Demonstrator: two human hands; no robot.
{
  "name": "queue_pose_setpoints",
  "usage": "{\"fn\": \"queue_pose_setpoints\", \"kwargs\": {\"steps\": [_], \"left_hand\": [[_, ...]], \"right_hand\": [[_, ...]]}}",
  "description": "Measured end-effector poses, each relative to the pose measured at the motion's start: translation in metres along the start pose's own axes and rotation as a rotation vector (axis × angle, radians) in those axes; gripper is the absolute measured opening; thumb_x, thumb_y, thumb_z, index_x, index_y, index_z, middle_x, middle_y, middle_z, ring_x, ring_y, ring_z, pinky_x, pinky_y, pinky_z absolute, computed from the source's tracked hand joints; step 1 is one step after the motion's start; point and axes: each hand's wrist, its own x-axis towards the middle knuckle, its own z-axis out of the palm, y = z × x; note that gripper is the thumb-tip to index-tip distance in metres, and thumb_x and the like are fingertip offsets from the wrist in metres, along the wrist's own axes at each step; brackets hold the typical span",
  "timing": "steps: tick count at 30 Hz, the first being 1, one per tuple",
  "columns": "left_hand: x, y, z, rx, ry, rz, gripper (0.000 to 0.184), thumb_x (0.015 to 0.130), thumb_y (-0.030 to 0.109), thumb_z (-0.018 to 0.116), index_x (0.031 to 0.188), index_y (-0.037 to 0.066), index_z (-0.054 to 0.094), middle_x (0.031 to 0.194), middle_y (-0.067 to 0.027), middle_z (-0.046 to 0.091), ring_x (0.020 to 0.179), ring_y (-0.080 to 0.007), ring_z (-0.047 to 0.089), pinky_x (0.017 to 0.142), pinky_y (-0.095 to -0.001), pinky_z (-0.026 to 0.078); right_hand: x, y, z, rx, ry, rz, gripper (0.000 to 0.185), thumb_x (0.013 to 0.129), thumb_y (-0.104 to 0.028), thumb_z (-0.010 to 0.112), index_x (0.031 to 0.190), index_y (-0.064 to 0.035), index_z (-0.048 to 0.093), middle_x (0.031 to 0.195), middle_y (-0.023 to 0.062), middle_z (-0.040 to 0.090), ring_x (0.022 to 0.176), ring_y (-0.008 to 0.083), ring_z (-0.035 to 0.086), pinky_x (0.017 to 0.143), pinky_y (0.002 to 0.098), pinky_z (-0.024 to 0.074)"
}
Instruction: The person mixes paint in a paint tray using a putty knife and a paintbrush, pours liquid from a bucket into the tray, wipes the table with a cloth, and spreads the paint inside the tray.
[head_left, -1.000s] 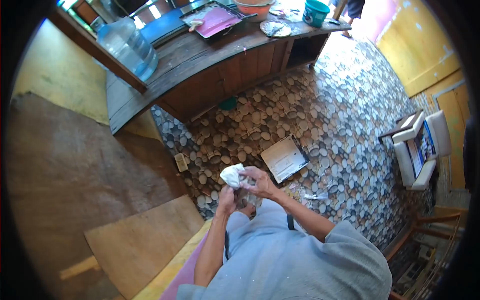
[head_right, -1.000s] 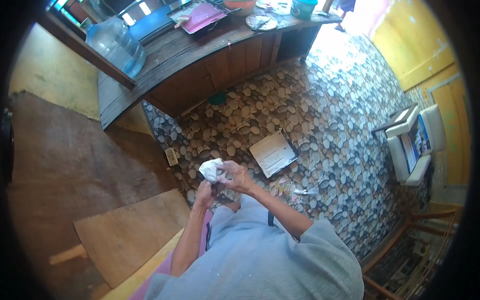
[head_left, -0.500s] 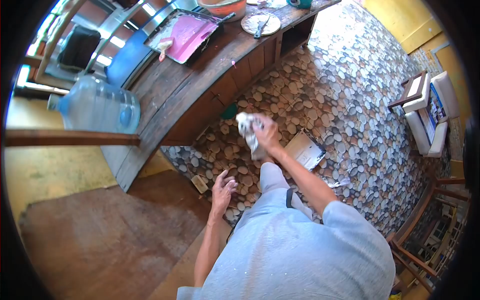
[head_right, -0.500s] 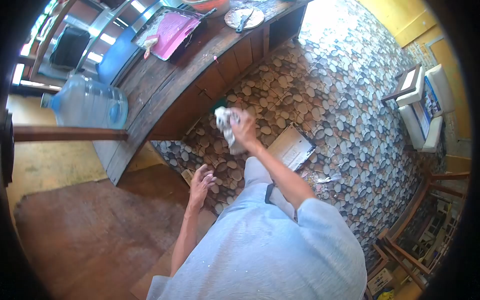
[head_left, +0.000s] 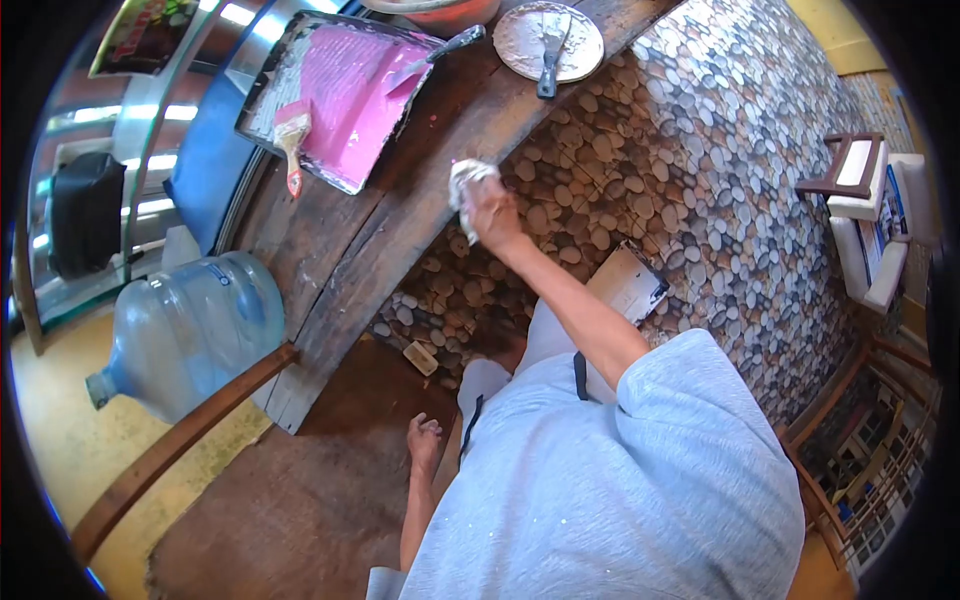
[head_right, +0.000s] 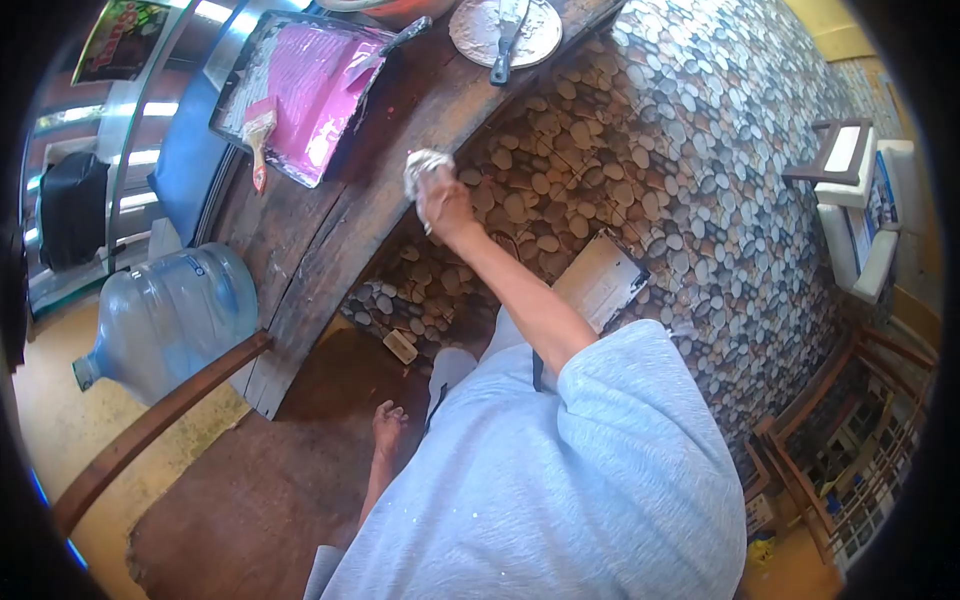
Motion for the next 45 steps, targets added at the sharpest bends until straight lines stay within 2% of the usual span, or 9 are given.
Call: {"fn": "queue_pose_setpoints", "kwargs": {"steps": [7,14,18,20,25,30,32,42,45], "left_hand": [[0.029,0.059,-0.013,0.068,-0.055,0.052,0.04,0.082,0.009,0.051,0.12,0.0,0.042,0.092,-0.0083,0.06,0.076,-0.0135,0.058,0.063,-0.0256,0.047],[0.056,0.077,-0.045,0.058,-0.066,0.054,0.039,0.081,0.008,0.051,0.119,0.001,0.044,0.094,-0.0083,0.059,0.076,-0.0132,0.058,0.063,-0.0257,0.048],[0.074,0.063,-0.051,0.083,-0.126,0.035,0.038,0.082,0.009,0.051,0.118,0.001,0.045,0.096,-0.0096,0.06,0.076,-0.0137,0.058,0.063,-0.0269,0.048],[0.085,0.055,-0.057,0.114,-0.156,0.028,0.038,0.082,0.009,0.052,0.118,0.001,0.045,0.097,-0.0102,0.06,0.076,-0.0141,0.058,0.063,-0.0274,0.049],[0.095,0.072,-0.074,0.119,-0.188,0.02,0.038,0.083,0.015,0.054,0.117,0.001,0.046,0.097,-0.0102,0.06,0.078,-0.015,0.059,0.063,-0.0279,0.048],[0.109,0.085,-0.083,0.104,-0.186,0.021,0.038,0.084,0.016,0.054,0.117,0.001,0.046,0.094,-0.0085,0.059,0.077,-0.0135,0.058,0.063,-0.0263,0.048],[0.113,0.09,-0.081,0.092,-0.199,0.033,0.037,0.084,0.015,0.054,0.117,0.001,0.045,0.093,-0.0079,0.059,0.077,-0.013,0.058,0.063,-0.0258,0.048],[0.11,0.103,-0.09,0.089,-0.185,-0.018,0.037,0.084,0.014,0.053,0.117,0.0,0.046,0.095,-0.0078,0.059,0.077,-0.013,0.058,0.064,-0.0256,0.047],[0.113,0.088,-0.092,0.102,-0.22,-0.023,0.037,0.084,0.015,0.053,0.118,0.001,0.046,0.096,-0.0082,0.059,0.078,-0.0132,0.058,0.064,-0.026,0.047]], "right_hand": [[0.011,-0.004,0.002,0.208,0.289,0.181,0.018,0.076,-0.007,0.053,0.093,-0.0028,0.054,0.089,0.0198,0.053,0.083,0.0379,0.054,0.071,0.0423,0.0451],[0.016,0.016,0.029,0.81,0.652,0.911,0.016,0.079,-0.007,0.048,0.086,0.0019,0.059,0.076,0.0038,0.057,0.068,0.0112,0.049,0.062,0.0276,0.0422],[-0.037,0.004,0.055,0.594,0.156,0.888,0.01,0.079,-0.006,0.049,0.079,-0.0005,0.057,0.066,0.001,0.05,0.066,0.0096,0.044,0.059,0.028,0.0399],[-0.042,-0.025,0.031,0.483,0.067,0.77,0.016,0.077,-0.008,0.048,0.086,0.0007,0.058,0.074,0.0176,0.059,0.068,0.0237,0.056,0.066,0.0354,0.0441],[0.029,-0.016,-0.013,0.191,0.439,0.403,0.015,0.076,-0.009,0.051,0.085,0.0018,0.056,0.079,0.0199,0.058,0.073,0.0345,0.058,0.067,0.0402,0.0447],[0.044,-0.016,0.025,-0.171,-0.039,0.238,0.013,0.081,-0.012,0.047,0.085,-0.0022,0.054,0.08,0.0191,0.055,0.072,0.0365,0.057,0.066,0.0456,0.0468],[0.024,-0.034,0.05,-0.201,0.056,-0.08,0.012,0.079,-0.014,0.051,0.087,-0.0059,0.055,0.081,0.0142,0.053,0.063,0.0307,0.059,0.048,0.039,0.0485],[0.13,0.016,0.069,-0.12,0.307,0.02,0.018,0.082,-0.017,0.044,0.084,-0.002,0.053,0.086,0.0183,0.054,0.074,0.0359,0.058,0.068,0.0469,0.048],[0.103,-0.016,0.061,-0.096,-0.135,0.023,0.024,0.085,-0.022,0.04,0.083,-0.0016,0.052,0.091,0.0201,0.056,0.081,0.0385,0.057,0.074,0.0477,0.0458]]}}
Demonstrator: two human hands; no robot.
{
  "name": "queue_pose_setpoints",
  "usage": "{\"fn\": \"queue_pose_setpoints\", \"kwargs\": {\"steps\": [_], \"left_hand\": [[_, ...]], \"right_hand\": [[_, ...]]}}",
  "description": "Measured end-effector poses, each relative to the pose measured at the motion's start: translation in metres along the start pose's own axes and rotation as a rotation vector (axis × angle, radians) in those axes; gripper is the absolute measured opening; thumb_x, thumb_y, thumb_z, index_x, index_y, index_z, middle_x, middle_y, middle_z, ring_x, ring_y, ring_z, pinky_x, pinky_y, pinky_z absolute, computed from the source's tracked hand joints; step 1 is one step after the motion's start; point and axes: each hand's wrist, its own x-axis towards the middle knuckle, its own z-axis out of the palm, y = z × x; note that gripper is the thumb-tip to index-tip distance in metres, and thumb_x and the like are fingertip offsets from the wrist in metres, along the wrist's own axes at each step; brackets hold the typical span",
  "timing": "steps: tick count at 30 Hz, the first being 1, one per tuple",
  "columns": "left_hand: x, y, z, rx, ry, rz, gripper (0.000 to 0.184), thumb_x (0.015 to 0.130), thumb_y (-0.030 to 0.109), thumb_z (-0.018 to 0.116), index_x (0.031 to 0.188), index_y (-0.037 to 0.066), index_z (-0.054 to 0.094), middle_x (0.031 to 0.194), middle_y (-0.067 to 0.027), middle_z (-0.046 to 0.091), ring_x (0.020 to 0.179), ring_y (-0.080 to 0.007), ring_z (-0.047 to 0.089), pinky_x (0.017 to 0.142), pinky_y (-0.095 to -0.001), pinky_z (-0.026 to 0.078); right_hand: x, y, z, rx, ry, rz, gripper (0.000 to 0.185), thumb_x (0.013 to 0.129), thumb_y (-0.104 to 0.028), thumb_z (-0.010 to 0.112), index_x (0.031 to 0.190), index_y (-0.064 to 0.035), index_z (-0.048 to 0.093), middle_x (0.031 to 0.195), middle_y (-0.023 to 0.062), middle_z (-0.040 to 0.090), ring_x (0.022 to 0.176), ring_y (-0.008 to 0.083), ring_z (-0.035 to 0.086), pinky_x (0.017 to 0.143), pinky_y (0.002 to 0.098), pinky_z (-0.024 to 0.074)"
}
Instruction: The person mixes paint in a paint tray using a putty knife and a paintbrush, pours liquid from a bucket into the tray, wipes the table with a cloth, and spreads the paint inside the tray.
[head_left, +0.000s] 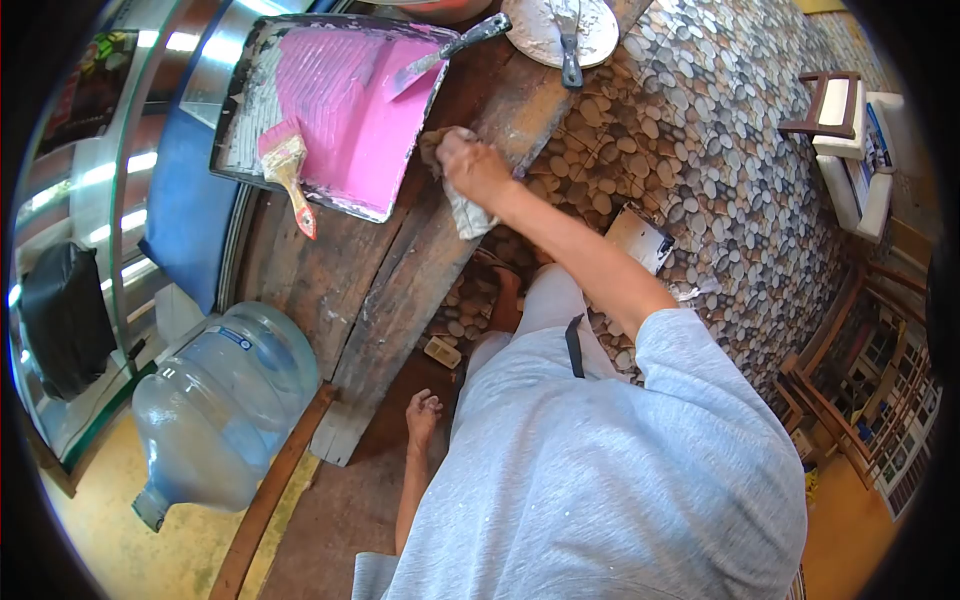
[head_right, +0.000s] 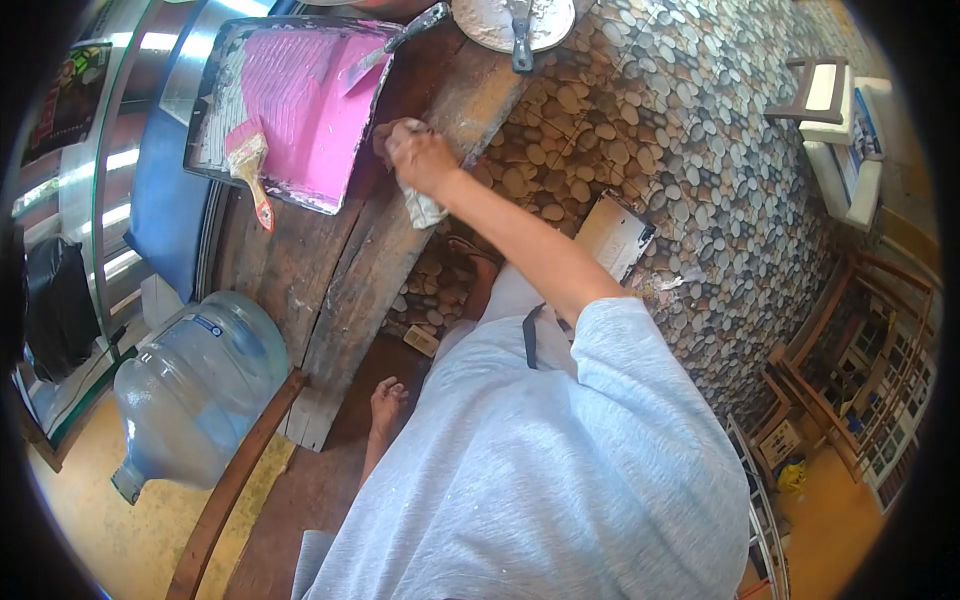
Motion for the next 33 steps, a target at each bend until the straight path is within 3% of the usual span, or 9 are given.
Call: {"fn": "queue_pose_setpoints", "kwargs": {"steps": [6,11,13,15,17,21,23,27,33], "left_hand": [[-0.008,-0.005,-0.007,-0.023,0.035,0.001,0.036,0.084,0.015,0.054,0.116,0.001,0.047,0.095,-0.008,0.059,0.078,-0.013,0.058,0.064,-0.0261,0.047],[0.003,-0.023,0.002,-0.057,0.018,-0.043,0.035,0.084,0.015,0.055,0.115,0.001,0.047,0.093,-0.0076,0.059,0.077,-0.0129,0.058,0.063,-0.0259,0.047],[0.002,-0.016,0.003,0.0,0.005,-0.067,0.035,0.084,0.015,0.055,0.115,0.001,0.048,0.093,-0.0071,0.059,0.077,-0.0131,0.058,0.063,-0.0257,0.048],[0.002,-0.007,0.001,-0.001,-0.003,-0.031,0.035,0.084,0.016,0.055,0.115,0.001,0.048,0.093,-0.0068,0.059,0.077,-0.0131,0.058,0.063,-0.0257,0.048],[-0.004,-0.003,-0.002,0.001,-0.009,-0.007,0.035,0.084,0.016,0.056,0.114,0.001,0.048,0.093,-0.0065,0.059,0.077,-0.0131,0.058,0.063,-0.0258,0.048],[-0.005,-0.008,-0.003,-0.041,0.054,-0.038,0.035,0.084,0.017,0.056,0.114,0.0,0.049,0.091,-0.0063,0.06,0.076,-0.0138,0.059,0.063,-0.0267,0.048],[-0.001,-0.02,-0.004,-0.034,0.055,-0.062,0.034,0.084,0.016,0.055,0.114,0.0,0.049,0.091,-0.0067,0.06,0.075,-0.0142,0.059,0.063,-0.0269,0.048],[0.001,-0.042,-0.014,-0.059,0.001,0.001,0.033,0.084,0.015,0.055,0.113,-0.001,0.05,0.094,-0.0081,0.06,0.076,-0.015,0.06,0.063,-0.0271,0.049],[-0.001,-0.022,-0.004,0.027,0.047,-0.05,0.034,0.085,0.016,0.054,0.114,0.0,0.049,0.095,-0.0079,0.06,0.076,-0.0146,0.059,0.063,-0.0261,0.048]], "right_hand": [[0.052,0.026,-0.029,-0.112,0.394,-0.016,0.017,0.077,-0.013,0.041,0.073,-0.0031,0.054,0.08,0.0169,0.055,0.073,0.0365,0.057,0.062,0.0436,0.0488],[-0.037,-0.016,0.011,0.079,-0.088,-0.144,0.016,0.078,-0.016,0.047,0.084,-0.0039,0.056,0.095,0.0163,0.054,0.086,0.0324,0.056,0.072,0.0427,0.0487],[-0.044,-0.021,0.009,-0.206,0.018,-0.236,0.016,0.079,-0.018,0.047,0.083,-0.0047,0.055,0.093,0.0161,0.053,0.083,0.0328,0.057,0.071,0.0433,0.0489],[-0.011,0.015,0.015,-0.348,0.477,-0.237,0.014,0.079,-0.017,0.047,0.078,-0.0042,0.053,0.09,0.0165,0.054,0.078,0.0336,0.057,0.067,0.0434,0.0488],[0.027,0.017,-0.028,-0.175,0.285,0.108,0.015,0.079,-0.016,0.047,0.076,-0.0026,0.053,0.085,0.018,0.054,0.076,0.0351,0.056,0.065,0.0442,0.0477],[0.045,0.027,-0.013,-0.122,0.376,0.019,0.014,0.077,-0.014,0.048,0.077,-0.0019,0.054,0.081,0.0196,0.055,0.074,0.0367,0.055,0.065,0.045,0.0467],[0.029,0.012,-0.013,0.053,0.006,-0.033,0.015,0.077,-0.015,0.048,0.077,-0.0013,0.055,0.078,0.0208,0.055,0.075,0.0382,0.055,0.067,0.0445,0.0464],[0.02,0.01,-0.049,0.45,0.029,0.242,0.015,0.079,-0.016,0.048,0.081,-0.0016,0.053,0.077,0.021,0.056,0.076,0.038,0.056,0.068,0.0436,0.0458],[0.015,0.017,-0.058,-0.172,0.228,-0.021,0.013,0.078,-0.012,0.052,0.089,-0.0071,0.053,0.087,0.0131,0.047,0.07,0.0342,0.056,0.059,0.0426,0.0472]]}}
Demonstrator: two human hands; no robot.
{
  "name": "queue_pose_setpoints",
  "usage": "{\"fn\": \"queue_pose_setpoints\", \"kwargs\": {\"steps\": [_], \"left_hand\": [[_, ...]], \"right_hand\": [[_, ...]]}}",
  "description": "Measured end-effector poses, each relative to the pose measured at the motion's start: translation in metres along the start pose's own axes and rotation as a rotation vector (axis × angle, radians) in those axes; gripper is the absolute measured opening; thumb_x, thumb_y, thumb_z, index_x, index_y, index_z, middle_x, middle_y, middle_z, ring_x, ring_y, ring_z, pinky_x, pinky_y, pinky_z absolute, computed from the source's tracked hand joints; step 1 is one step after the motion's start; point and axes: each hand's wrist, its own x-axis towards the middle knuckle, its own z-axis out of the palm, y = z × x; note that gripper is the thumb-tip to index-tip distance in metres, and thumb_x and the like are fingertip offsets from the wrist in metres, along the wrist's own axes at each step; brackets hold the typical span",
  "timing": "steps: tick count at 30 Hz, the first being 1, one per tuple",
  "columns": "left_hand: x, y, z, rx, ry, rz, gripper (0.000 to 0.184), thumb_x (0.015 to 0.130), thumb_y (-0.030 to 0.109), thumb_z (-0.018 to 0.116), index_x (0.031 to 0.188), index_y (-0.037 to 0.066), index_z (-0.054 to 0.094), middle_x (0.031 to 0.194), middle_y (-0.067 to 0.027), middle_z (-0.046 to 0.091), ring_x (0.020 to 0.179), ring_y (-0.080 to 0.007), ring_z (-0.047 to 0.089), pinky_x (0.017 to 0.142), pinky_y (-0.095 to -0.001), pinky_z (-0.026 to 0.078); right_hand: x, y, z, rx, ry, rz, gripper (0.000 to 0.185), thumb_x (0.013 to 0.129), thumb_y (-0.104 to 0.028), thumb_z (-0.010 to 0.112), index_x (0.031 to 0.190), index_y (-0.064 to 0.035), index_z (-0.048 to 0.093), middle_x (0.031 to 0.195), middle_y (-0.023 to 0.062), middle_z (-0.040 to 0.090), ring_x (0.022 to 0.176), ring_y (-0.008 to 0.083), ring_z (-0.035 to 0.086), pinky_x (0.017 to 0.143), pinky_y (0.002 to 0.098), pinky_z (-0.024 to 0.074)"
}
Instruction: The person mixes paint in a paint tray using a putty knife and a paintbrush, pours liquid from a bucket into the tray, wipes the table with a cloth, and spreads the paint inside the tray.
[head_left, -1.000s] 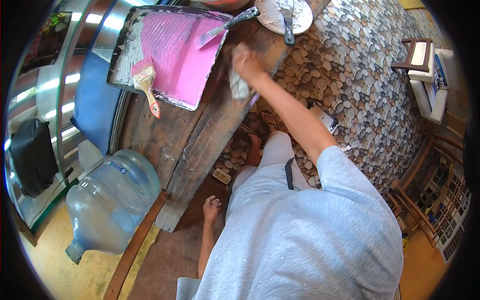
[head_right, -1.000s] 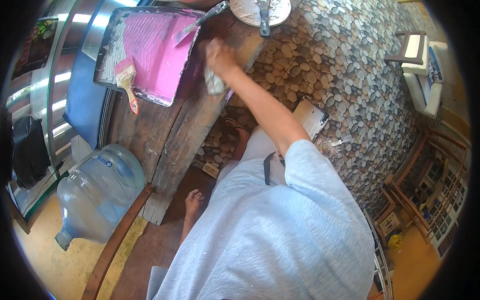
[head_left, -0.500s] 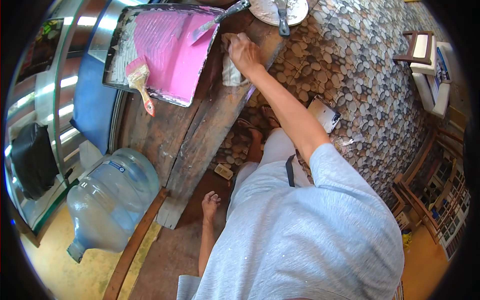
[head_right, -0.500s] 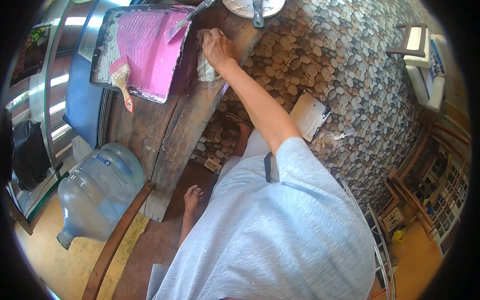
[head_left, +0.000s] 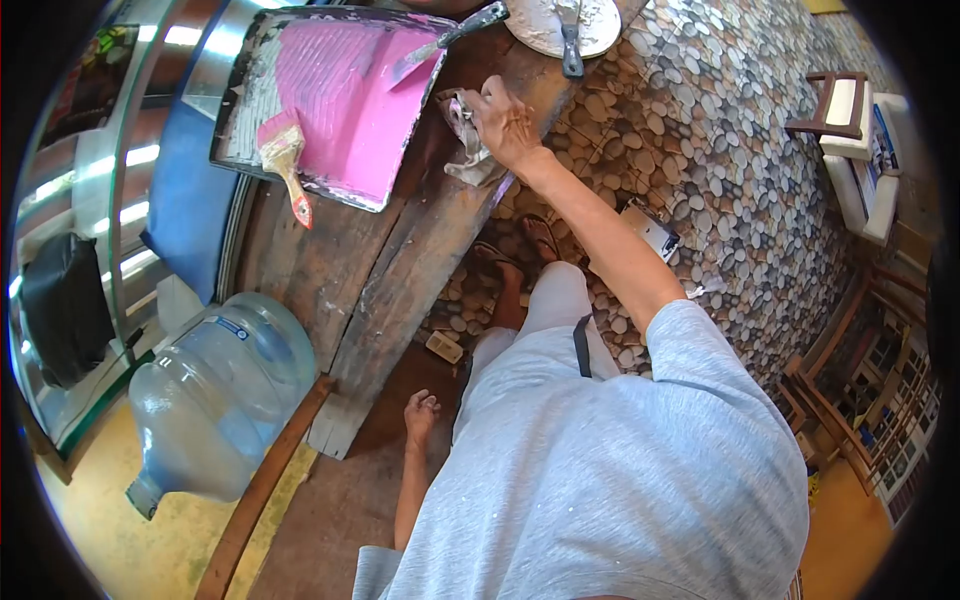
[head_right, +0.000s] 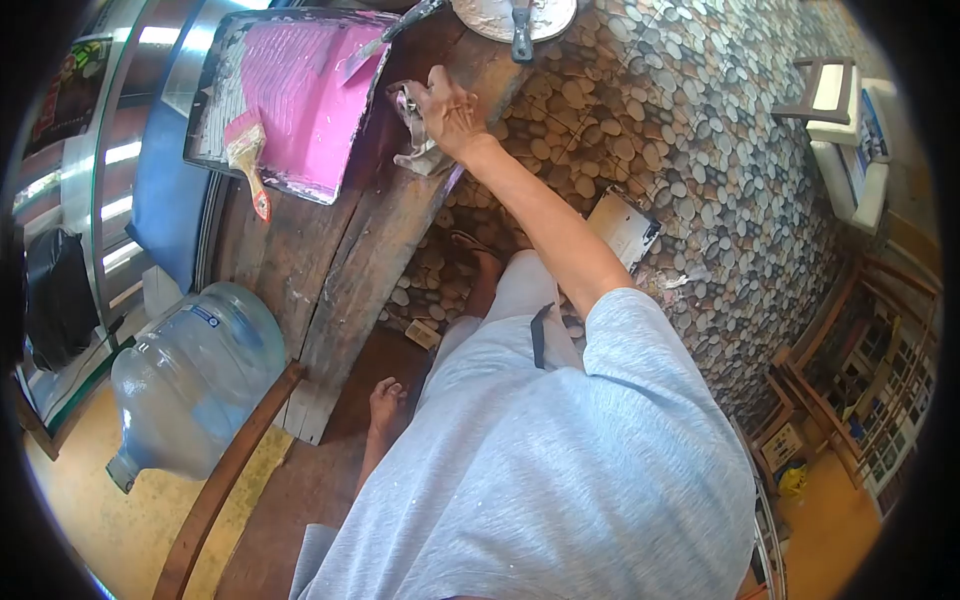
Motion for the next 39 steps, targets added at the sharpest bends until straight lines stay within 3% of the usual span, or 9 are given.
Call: {"fn": "queue_pose_setpoints", "kwargs": {"steps": [8,16,19,21,23,26,33,35,39], "left_hand": [[0.005,-0.021,0.001,-0.093,-0.039,-0.024,0.036,0.085,0.017,0.054,0.117,0.001,0.047,0.096,-0.0071,0.059,0.078,-0.0137,0.058,0.064,-0.0262,0.047],[0.008,-0.04,-0.003,-0.174,-0.093,0.029,0.037,0.085,0.019,0.056,0.116,0.002,0.047,0.096,-0.0073,0.059,0.078,-0.014,0.058,0.065,-0.0269,0.048],[0.006,-0.026,0.005,-0.09,-0.091,0.075,0.037,0.084,0.018,0.056,0.116,0.002,0.048,0.096,-0.0075,0.059,0.077,-0.0141,0.058,0.065,-0.0268,0.048],[0.012,-0.021,0.003,-0.1,-0.088,0.059,0.036,0.084,0.018,0.056,0.116,0.002,0.048,0.096,-0.0074,0.059,0.077,-0.014,0.058,0.065,-0.0267,0.048],[0.01,-0.011,-0.003,-0.108,-0.077,0.031,0.036,0.084,0.017,0.056,0.116,0.001,0.048,0.096,-0.0074,0.059,0.077,-0.014,0.058,0.066,-0.0266,0.048],[-0.001,0.012,-0.007,-0.07,0.004,-0.03,0.036,0.084,0.016,0.055,0.116,0.001,0.048,0.096,-0.0074,0.059,0.077,-0.0137,0.058,0.065,-0.0269,0.048],[-0.001,-0.025,-0.004,-0.115,-0.055,0.023,0.033,0.084,0.014,0.054,0.114,0.0,0.048,0.094,-0.0068,0.059,0.075,-0.0126,0.057,0.063,-0.0254,0.048],[-0.005,-0.018,0.0,0.027,-0.053,0.043,0.032,0.084,0.013,0.054,0.114,0.0,0.048,0.093,-0.0068,0.059,0.074,-0.0124,0.057,0.063,-0.025,0.048],[0.005,-0.026,-0.01,-0.074,-0.066,0.071,0.032,0.083,0.011,0.054,0.112,-0.002,0.049,0.09,-0.0077,0.059,0.07,-0.0131,0.057,0.062,-0.0252,0.048]], "right_hand": [[-0.017,-0.005,0.001,0.049,-0.148,-0.197,0.031,0.078,-0.023,0.058,0.104,-0.0074,0.055,0.099,0.016,0.043,0.084,0.0325,0.056,0.069,0.0432,0.0494],[-0.007,-0.025,0.045,0.419,-0.273,0.352,0.023,0.076,-0.022,0.056,0.077,0.0001,0.048,0.09,0.0216,0.046,0.073,0.0367,0.057,0.061,0.0422,0.0488],[-0.041,-0.056,0.044,0.199,-0.432,-0.015,0.022,0.076,-0.023,0.055,0.075,-0.0023,0.049,0.083,0.0209,0.049,0.073,0.0374,0.058,0.062,0.0468,0.0484],[-0.029,-0.056,0.034,0.137,-0.401,-0.135,0.021,0.076,-0.023,0.054,0.075,-0.0024,0.049,0.083,0.0214,0.048,0.073,0.0377,0.058,0.062,0.0478,0.0483],[-0.004,-0.036,0.04,0.287,-0.219,0.395,0.019,0.077,-0.02,0.051,0.076,-0.0009,0.05,0.086,0.0233,0.046,0.071,0.0381,0.058,0.061,0.049,0.0484],[0.02,-0.021,0.027,0.011,-0.131,0.114,0.023,0.084,-0.019,0.039,0.084,0.0019,0.049,0.079,0.0282,0.056,0.075,0.0437,0.058,0.066,0.0487,0.048],[-0.034,-0.056,0.053,0.265,-0.229,0.263,0.014,0.072,-0.012,0.052,0.077,0.0008,0.055,0.093,0.022,0.049,0.071,0.0396,0.057,0.062,0.0472,0.0476],[-0.042,-0.055,0.034,0.125,-0.262,-0.035,0.013,0.074,-0.014,0.053,0.077,-0.0022,0.056,0.089,0.0202,0.051,0.068,0.0358,0.058,0.058,0.0439,0.0474],[-0.018,0.019,-0.004,-0.123,0.02,0.237,0.018,0.071,-0.016,0.06,0.085,-0.0048,0.058,0.088,0.0138,0.055,0.065,0.0267,0.058,0.058,0.0352,0.049]]}}
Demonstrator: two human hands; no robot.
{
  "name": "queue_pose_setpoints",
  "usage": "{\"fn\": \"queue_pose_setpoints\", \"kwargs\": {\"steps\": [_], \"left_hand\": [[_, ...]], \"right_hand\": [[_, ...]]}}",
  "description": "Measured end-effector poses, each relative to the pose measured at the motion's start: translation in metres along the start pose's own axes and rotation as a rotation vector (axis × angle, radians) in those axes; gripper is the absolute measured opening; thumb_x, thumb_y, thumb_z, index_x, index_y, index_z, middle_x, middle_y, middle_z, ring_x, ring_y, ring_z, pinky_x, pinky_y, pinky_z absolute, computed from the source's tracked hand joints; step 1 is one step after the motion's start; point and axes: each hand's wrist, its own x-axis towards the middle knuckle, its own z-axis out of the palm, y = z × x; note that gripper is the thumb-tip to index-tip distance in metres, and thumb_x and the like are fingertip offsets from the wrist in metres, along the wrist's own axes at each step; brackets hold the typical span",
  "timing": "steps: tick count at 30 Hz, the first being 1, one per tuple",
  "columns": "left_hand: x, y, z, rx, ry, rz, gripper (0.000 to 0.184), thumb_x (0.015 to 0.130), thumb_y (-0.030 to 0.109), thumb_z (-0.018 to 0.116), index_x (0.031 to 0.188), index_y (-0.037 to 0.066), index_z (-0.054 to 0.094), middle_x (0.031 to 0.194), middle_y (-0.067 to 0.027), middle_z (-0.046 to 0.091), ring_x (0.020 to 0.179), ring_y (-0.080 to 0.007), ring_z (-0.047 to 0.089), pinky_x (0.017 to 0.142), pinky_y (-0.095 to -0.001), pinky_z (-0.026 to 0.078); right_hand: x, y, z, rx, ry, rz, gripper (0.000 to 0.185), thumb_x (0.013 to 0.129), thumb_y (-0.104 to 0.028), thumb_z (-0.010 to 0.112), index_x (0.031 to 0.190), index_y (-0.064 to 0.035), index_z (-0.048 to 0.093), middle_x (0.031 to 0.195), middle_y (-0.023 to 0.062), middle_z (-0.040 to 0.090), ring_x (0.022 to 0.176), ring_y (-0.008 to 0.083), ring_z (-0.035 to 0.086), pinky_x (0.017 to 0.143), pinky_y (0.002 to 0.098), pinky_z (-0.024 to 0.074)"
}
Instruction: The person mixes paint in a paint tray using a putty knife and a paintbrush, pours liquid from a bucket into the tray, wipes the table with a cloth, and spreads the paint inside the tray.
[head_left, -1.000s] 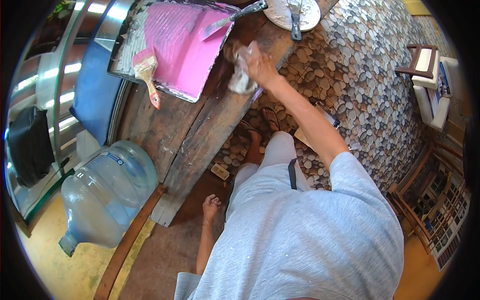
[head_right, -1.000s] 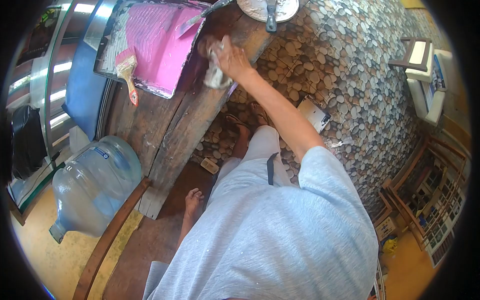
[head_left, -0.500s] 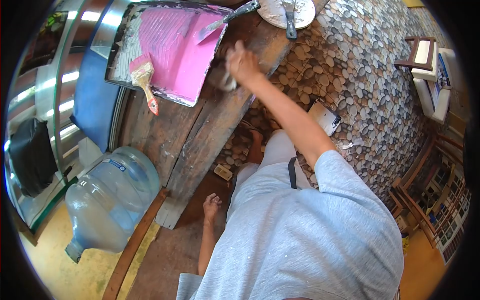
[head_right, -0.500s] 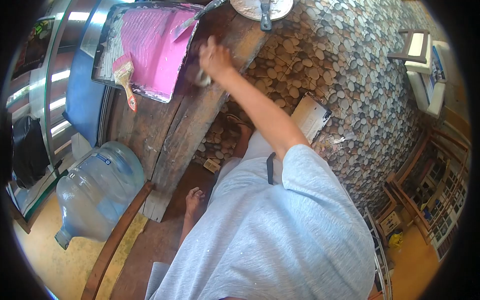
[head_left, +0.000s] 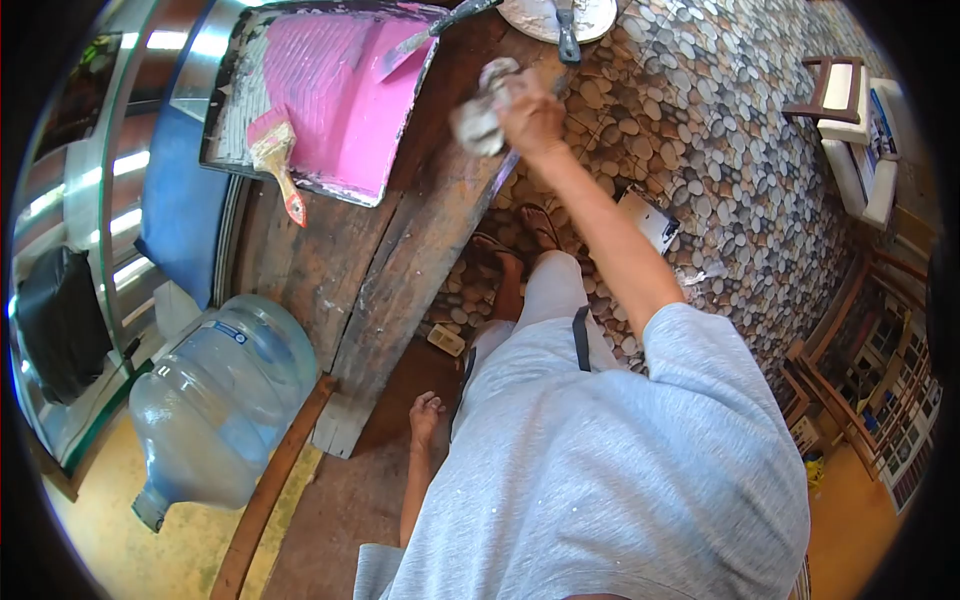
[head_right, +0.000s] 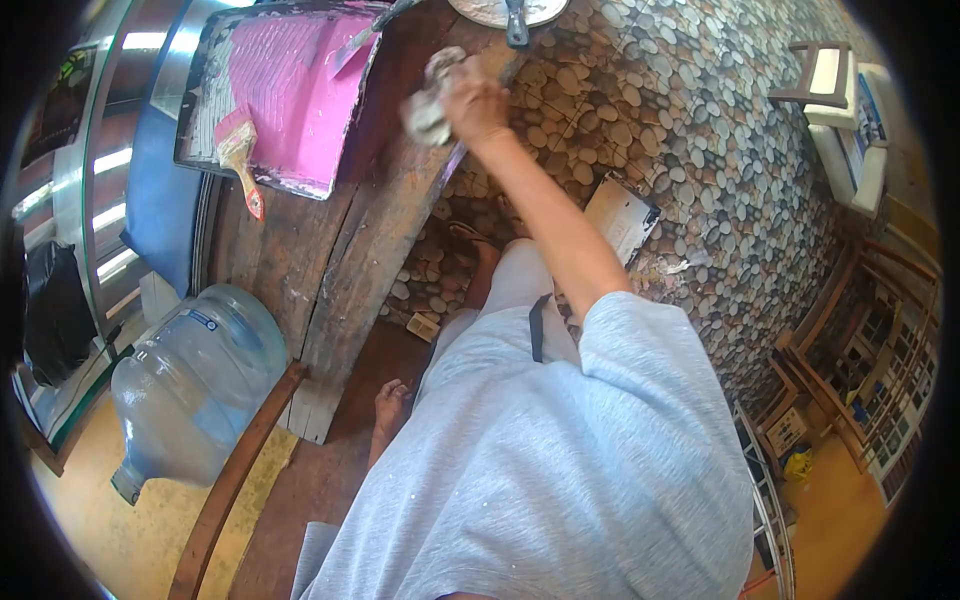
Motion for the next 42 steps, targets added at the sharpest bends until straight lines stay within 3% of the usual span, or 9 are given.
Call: {"fn": "queue_pose_setpoints", "kwargs": {"steps": [8,11,20,25,27,29,33,34,42], "left_hand": [[0.002,0.019,-0.002,0.252,-0.054,0.082,0.033,0.082,0.011,0.055,0.111,-0.004,0.049,0.091,-0.0085,0.059,0.07,-0.0138,0.057,0.061,-0.0251,0.048],[0.017,-0.01,-0.023,0.044,-0.111,0.081,0.034,0.083,0.013,0.055,0.112,-0.004,0.048,0.09,-0.0075,0.059,0.071,-0.0129,0.057,0.06,-0.0242,0.047],[-0.004,0.042,-0.001,0.259,-0.027,-0.043,0.032,0.085,0.01,0.048,0.114,-0.002,0.046,0.091,-0.0065,0.058,0.072,-0.0114,0.056,0.059,-0.0227,0.046],[0.003,0.028,-0.012,0.13,-0.029,-0.02,0.032,0.085,0.008,0.047,0.115,-0.002,0.044,0.09,-0.0065,0.058,0.069,-0.0111,0.055,0.057,-0.0222,0.045],[-0.004,0.033,-0.008,0.165,-0.053,0.004,0.033,0.085,0.008,0.047,0.116,-0.002,0.044,0.089,-0.0062,0.057,0.069,-0.011,0.054,0.057,-0.022,0.045],[-0.005,0.041,-0.004,0.205,-0.082,0.042,0.033,0.085,0.008,0.048,0.116,-0.002,0.044,0.088,-0.0059,0.057,0.069,-0.011,0.054,0.057,-0.0219,0.045],[-0.001,0.032,-0.008,0.156,-0.092,0.006,0.034,0.084,0.009,0.05,0.116,-0.002,0.044,0.088,-0.0057,0.057,0.07,-0.0107,0.054,0.058,-0.0221,0.045],[0.006,0.027,-0.011,0.131,-0.103,0.002,0.034,0.084,0.009,0.05,0.116,-0.002,0.044,0.088,-0.0054,0.057,0.07,-0.0107,0.054,0.059,-0.0222,0.045],[0.021,0.02,-0.015,0.047,-0.137,0.038,0.036,0.084,0.013,0.053,0.116,-0.001,0.045,0.091,-0.0056,0.057,0.072,-0.0118,0.056,0.061,-0.0237,0.046]], "right_hand": [[-0.1,-0.023,0.009,0.242,-0.031,-0.291,0.025,0.071,-0.015,0.062,0.093,-0.0034,0.057,0.084,0.0123,0.052,0.068,0.0292,0.058,0.06,0.0377,0.0496],[-0.049,0.01,-0.02,0.117,0.078,0.06,0.025,0.07,-0.014,0.062,0.092,-0.003,0.057,0.084,0.0119,0.051,0.07,0.0295,0.057,0.061,0.0377,0.0488],[-0.124,-0.005,-0.007,0.32,0.082,-0.088,0.036,0.066,-0.014,0.065,0.098,-0.0045,0.052,0.085,0.0129,0.046,0.073,0.0309,0.056,0.062,0.0394,0.0484],[-0.097,0.005,0.015,0.336,0.223,0.305,0.029,0.081,-0.015,0.051,0.108,-0.0037,0.048,0.083,0.0167,0.05,0.074,0.0334,0.055,0.065,0.0396,0.0456],[-0.113,-0.019,0.038,0.775,0.368,0.762,0.029,0.085,-0.016,0.046,0.11,-0.0021,0.047,0.096,0.0187,0.054,0.087,0.0329,0.056,0.074,0.0385,0.0443],[-0.151,-0.039,0.038,0.963,0.22,0.774,0.031,0.087,-0.017,0.043,0.115,-0.0049,0.046,0.108,0.0159,0.055,0.101,0.027,0.052,0.086,0.0346,0.0383],[-0.129,-0.013,0.027,0.942,0.199,0.641,0.022,0.088,-0.019,0.044,0.102,-0.003,0.051,0.086,0.0132,0.057,0.079,0.0258,0.054,0.072,0.0354,0.0415],[-0.111,0.0,0.03,0.99,0.17,0.755,0.023,0.085,-0.017,0.046,0.103,-0.0028,0.051,0.09,0.0207,0.058,0.085,0.0378,0.055,0.073,0.0417,0.0419],[-0.15,-0.016,0.007,0.902,-0.042,0.508,0.026,0.081,-0.017,0.05,0.102,-0.0016,0.052,0.084,0.0215,0.058,0.081,0.0355,0.057,0.071,0.0395,0.0435]]}}
